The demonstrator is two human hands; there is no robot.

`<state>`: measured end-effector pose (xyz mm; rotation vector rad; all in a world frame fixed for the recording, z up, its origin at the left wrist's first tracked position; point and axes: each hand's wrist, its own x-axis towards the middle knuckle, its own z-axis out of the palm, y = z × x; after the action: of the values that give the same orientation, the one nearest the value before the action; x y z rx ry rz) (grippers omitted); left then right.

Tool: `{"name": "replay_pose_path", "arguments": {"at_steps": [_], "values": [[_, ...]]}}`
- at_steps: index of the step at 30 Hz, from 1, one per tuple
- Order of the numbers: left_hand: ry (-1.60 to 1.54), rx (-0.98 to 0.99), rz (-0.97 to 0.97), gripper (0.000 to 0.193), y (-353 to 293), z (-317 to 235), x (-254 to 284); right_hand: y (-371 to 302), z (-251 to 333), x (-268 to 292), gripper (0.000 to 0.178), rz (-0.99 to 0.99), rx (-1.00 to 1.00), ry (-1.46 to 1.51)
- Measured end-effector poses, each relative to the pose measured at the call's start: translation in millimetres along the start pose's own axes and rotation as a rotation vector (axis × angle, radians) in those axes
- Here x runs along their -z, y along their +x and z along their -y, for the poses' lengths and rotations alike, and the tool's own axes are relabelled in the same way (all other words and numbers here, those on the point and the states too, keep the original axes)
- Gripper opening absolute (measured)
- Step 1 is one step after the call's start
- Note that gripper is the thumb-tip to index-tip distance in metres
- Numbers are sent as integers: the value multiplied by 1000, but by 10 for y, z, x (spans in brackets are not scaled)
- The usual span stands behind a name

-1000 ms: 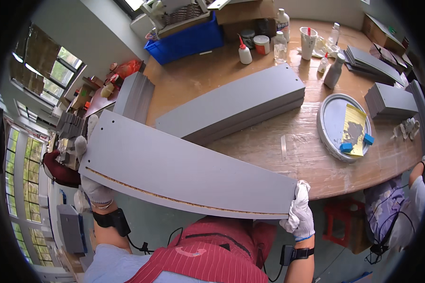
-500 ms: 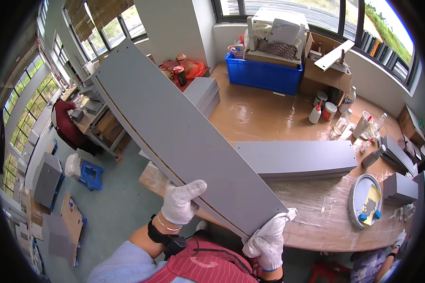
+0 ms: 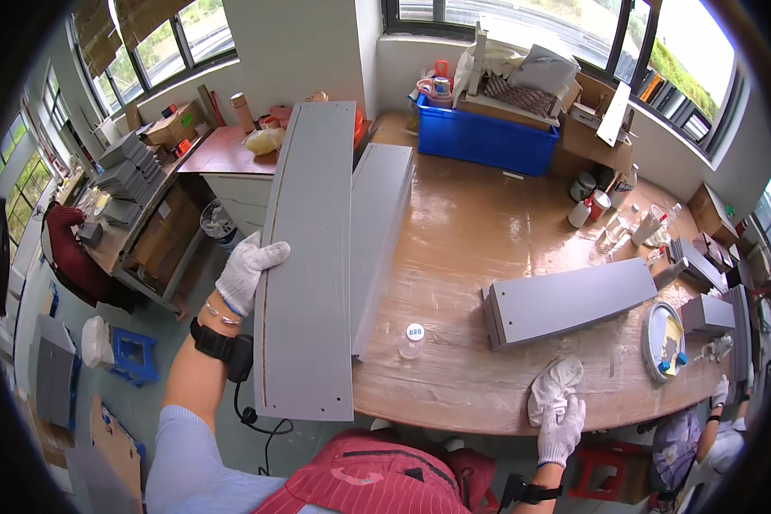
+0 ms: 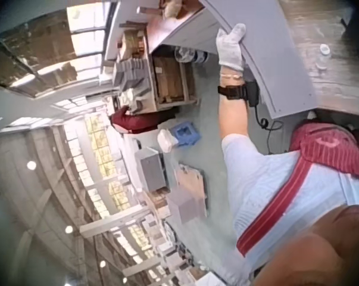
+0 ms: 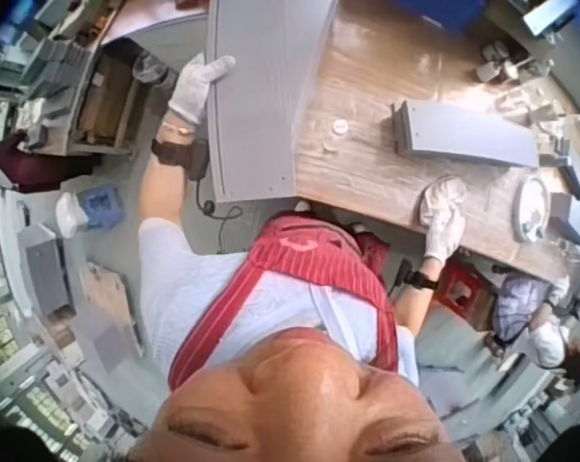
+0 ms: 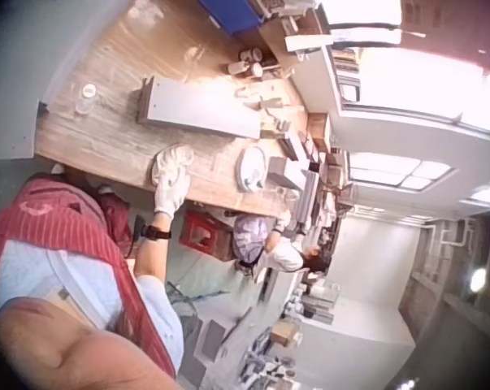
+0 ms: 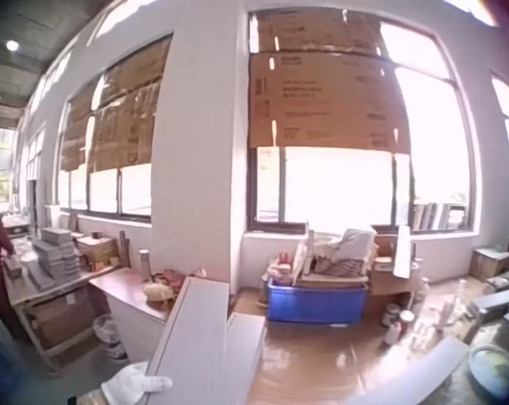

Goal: The person wipes the surface of a grey rectangular panel with a white cloth, then uses a blue sanding block to smooth the edges. They repeat this process on multiple panels, stacking the finished ones on the table.

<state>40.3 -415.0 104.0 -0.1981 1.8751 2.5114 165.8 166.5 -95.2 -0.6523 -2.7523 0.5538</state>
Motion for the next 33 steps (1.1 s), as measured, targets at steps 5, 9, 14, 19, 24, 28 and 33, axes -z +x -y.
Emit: {"name": "replay_pose_path", "arguments": {"at_steps": [5, 9, 14, 19, 24, 28, 33], "values": [[53, 115, 53, 30, 874, 370, 112, -318, 89, 110, 44, -50, -35, 123], [91, 169, 92, 31, 1247, 443, 117, -594, 82, 187, 42, -93, -83, 130], [138, 262, 146, 48, 1563, 637, 258, -945, -41, 111, 41, -105, -254, 172], [778, 156, 20, 62, 1862, 876, 532, -1029, 208, -39, 41, -25, -235, 153], [1109, 121, 18, 68, 1879, 763, 550, -858, 533, -161, 45, 4, -109, 121], [1387, 34, 85, 63, 2006, 822, 201, -609, 549, 228, 64, -68, -213, 167], [926, 146, 65, 50, 1989, 916, 356, 145, 349, 1167, 83, -407, -343, 244]]}}
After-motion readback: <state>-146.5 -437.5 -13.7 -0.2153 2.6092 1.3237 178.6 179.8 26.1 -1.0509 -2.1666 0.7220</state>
